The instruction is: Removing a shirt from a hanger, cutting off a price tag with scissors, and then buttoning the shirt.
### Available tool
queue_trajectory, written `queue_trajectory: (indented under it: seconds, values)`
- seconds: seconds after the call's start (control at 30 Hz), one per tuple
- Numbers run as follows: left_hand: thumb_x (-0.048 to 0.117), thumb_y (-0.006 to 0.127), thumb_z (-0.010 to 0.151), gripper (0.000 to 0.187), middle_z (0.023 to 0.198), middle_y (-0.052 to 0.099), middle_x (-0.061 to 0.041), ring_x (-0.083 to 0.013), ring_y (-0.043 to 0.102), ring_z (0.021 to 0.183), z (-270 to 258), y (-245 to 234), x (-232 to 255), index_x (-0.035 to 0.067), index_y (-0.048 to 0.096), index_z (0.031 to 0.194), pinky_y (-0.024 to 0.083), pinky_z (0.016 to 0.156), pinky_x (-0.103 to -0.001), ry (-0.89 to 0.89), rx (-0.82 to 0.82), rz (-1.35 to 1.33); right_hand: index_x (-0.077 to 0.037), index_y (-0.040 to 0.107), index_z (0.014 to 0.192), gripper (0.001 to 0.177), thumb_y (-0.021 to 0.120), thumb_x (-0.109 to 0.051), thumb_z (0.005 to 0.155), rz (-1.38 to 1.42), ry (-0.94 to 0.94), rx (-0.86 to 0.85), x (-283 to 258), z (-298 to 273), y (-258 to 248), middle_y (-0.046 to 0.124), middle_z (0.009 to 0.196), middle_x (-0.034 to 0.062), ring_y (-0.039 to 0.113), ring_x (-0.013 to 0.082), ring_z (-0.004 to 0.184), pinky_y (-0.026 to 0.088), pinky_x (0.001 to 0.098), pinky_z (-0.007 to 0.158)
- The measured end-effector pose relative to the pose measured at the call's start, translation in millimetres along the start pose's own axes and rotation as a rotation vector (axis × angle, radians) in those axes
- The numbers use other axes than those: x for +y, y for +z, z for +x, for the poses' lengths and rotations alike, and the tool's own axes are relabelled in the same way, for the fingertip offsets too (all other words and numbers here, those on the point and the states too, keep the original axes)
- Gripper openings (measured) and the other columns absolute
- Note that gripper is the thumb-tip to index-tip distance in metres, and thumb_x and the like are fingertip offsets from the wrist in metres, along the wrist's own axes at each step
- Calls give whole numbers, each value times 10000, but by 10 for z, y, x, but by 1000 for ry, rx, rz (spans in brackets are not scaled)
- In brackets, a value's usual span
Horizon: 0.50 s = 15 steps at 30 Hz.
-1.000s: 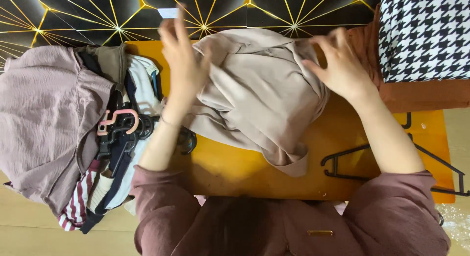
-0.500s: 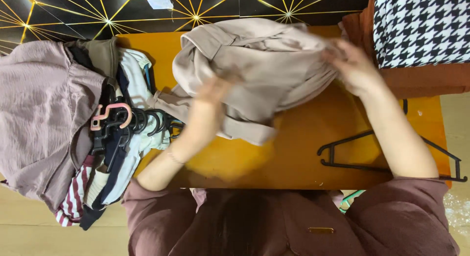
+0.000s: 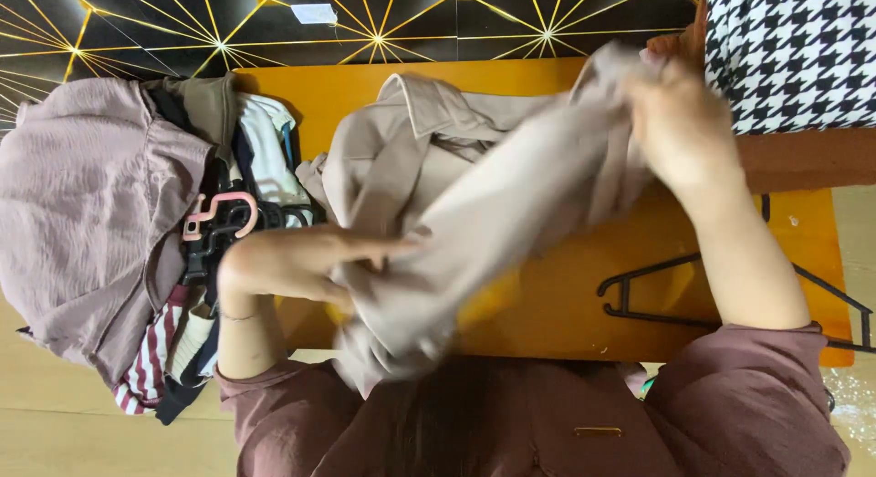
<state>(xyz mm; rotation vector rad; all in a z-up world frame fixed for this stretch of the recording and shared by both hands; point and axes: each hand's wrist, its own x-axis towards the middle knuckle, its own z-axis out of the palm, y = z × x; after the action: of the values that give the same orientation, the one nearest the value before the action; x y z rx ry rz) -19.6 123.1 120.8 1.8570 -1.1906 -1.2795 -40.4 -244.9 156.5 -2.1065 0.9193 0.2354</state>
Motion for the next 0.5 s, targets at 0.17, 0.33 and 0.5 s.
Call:
queue_trajectory:
  seconds: [0.17, 0.33, 0.5]
  values:
    - [296, 718, 924, 730, 1202, 703, -75, -220, 765, 943, 224, -186, 52, 151, 383, 1557, 600, 879, -323, 46, 174, 120, -263, 811, 957, 231, 715, -409, 805, -1052, -954, 405, 945, 947, 455, 633, 1224, 165, 664, 342, 1099, 560, 427, 865]
    - [158, 678, 992, 516, 1312, 606, -184, -396, 613, 1213, 996, -553, -592, 73, 506, 1471, 501, 1014, -439, 37, 771, 561, -75, 754, 1193, 196, 647, -86, 1029, -405, -1086, 84, 621, 614, 779, 676, 1164, 149, 707, 272, 929, 578, 356, 847]
    - [150, 839, 554, 904, 1381, 544, -207, -459, 498, 1307, 1940, -924, -1317, 57, 537, 1401, 384, 1050, -530, 97, 869, 761, -58, 704, 1226, 353, 596, 43, 905, -231, -1296, -296, 573, 829, 1355, 691, 1162, 145, 696, 321, 975, 559, 396, 885]
